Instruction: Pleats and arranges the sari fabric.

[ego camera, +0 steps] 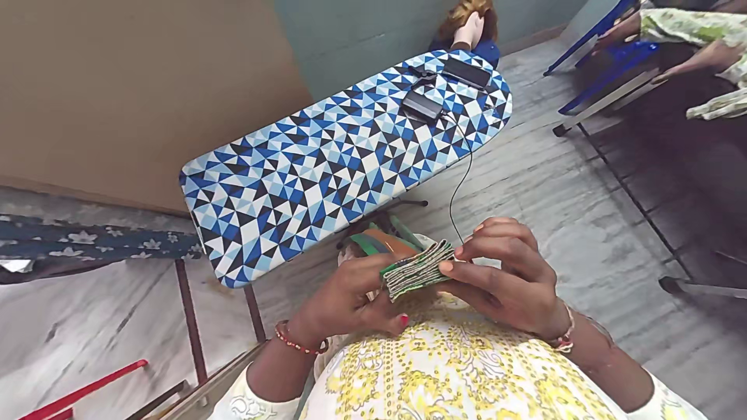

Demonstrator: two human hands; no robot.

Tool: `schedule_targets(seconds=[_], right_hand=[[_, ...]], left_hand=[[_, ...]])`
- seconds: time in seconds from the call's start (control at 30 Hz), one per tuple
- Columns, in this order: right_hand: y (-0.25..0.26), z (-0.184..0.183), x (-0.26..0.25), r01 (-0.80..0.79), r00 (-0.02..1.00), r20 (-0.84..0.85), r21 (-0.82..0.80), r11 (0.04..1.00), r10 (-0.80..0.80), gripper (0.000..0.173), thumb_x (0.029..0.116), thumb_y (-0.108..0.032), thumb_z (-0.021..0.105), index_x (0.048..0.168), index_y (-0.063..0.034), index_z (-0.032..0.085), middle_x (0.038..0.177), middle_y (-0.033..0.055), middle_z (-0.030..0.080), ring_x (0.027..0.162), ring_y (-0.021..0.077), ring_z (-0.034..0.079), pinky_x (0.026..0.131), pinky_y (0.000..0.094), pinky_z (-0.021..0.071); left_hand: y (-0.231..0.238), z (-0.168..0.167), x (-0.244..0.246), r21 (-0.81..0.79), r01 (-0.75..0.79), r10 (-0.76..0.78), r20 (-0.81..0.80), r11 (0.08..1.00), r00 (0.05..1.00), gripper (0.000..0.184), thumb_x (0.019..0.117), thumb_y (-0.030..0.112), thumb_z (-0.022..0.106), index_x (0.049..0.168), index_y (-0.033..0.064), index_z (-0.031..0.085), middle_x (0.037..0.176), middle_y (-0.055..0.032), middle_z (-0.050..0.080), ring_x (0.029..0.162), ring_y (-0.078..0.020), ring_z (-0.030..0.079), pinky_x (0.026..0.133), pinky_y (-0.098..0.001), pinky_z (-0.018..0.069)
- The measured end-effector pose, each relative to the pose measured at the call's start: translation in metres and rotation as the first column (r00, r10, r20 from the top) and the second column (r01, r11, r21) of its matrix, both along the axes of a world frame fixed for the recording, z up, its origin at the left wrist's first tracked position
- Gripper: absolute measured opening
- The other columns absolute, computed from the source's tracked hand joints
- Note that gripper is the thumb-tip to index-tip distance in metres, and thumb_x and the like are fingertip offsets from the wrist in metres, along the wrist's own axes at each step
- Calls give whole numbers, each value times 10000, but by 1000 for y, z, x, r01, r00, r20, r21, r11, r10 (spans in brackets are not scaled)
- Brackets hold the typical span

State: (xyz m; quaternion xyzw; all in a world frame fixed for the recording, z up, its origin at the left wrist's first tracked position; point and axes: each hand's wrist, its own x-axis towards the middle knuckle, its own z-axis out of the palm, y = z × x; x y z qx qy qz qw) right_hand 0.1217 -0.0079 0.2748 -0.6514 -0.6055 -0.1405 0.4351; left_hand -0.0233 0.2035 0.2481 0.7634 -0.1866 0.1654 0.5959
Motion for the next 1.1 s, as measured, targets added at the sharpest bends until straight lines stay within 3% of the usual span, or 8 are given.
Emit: schedule_targets(seconds=[0.23, 0.57, 0.63, 0.7, 0.77, 0.83, 0.93, 1.1], right_hand=[[1, 1, 1, -56, 998, 6, -3, 998, 56, 114, 988, -148, 674, 1099, -149, 648, 1087, 11, 604, 1103, 122, 560, 1078, 287, 387], [-5, 0, 4, -14, 999, -36, -14, 1000, 13, 209, 962, -291, 730, 1121, -174, 658, 1156, -14, 602, 1163, 88, 547, 1069, 252, 397], [-7, -1, 5, -29, 988, -152, 17, 999, 31, 265, 955, -337, 733, 1157, -183, 656, 1176, -34, 591, 1161, 57, 550, 1039, 223, 427], [-10, -5, 10, -100, 921, -375, 26, 995, 103, 441, 940, -447, 719, 1308, -232, 606, 1291, -99, 580, 1221, 7, 544, 1035, 201, 463], [-7, -14, 19, -214, 809, -552, 43, 976, 202, 641, 903, -525, 723, 1437, -231, 525, 1374, -71, 583, 1233, 57, 565, 1032, 268, 494], [-3, -21, 20, -303, 747, -621, -5, 953, 235, 768, 888, -552, 730, 1476, -127, 478, 1399, 12, 591, 1257, 95, 563, 1060, 309, 483], [9, -17, 12, -404, 703, -658, -59, 913, 269, 773, 897, -487, 740, 1403, 51, 509, 1340, 114, 627, 1260, 109, 572, 1077, 293, 484], [25, -9, 4, -389, 680, -672, 10, 921, 294, 442, 918, -371, 760, 1132, 5, 666, 1115, 45, 662, 1098, 14, 596, 953, 177, 505]], left_hand=[[-4, -1, -4, 50, -56, 52, 66, 997, 996, 356, 1007, 321, 648, 1151, -3, 660, 1309, -82, 670, 1283, -35, 572, 1093, -205, 453], [-4, -5, -4, 132, -66, 53, 96, 989, 994, 404, 1018, 353, 623, 1175, -18, 647, 1305, -116, 671, 1286, -53, 577, 1091, -196, 439], [-3, -8, -5, 72, -46, 41, 58, 996, 997, 397, 1003, 355, 649, 1184, 1, 653, 1328, -79, 662, 1285, -31, 568, 1086, -197, 452], [0, -10, -6, 17, -43, 43, 19, 999, 999, 416, 986, 400, 662, 1197, 42, 666, 1344, -17, 661, 1290, -3, 558, 1090, -207, 463], [4, -10, -5, -4, -45, 45, 7, 999, 999, 429, 985, 430, 654, 1195, 57, 678, 1339, 4, 665, 1272, 5, 567, 1072, -211, 482], [7, -8, -3, -5, -32, 32, 14, 999, 999, 403, 993, 414, 647, 1201, 69, 673, 1346, 26, 658, 1268, 19, 565, 1068, -205, 484], [7, -6, 0, -5, -7, 7, 19, 1000, 1000, 391, 998, 401, 646, 1233, 88, 662, 1348, 52, 653, 1260, 30, 564, 1058, -194, 487], [11, -5, 0, 12, 36, -36, 0, 999, 999, 375, 991, 385, 660, 1219, 88, 669, 1349, 58, 649, 1255, 31, 566, 1054, -199, 492]])
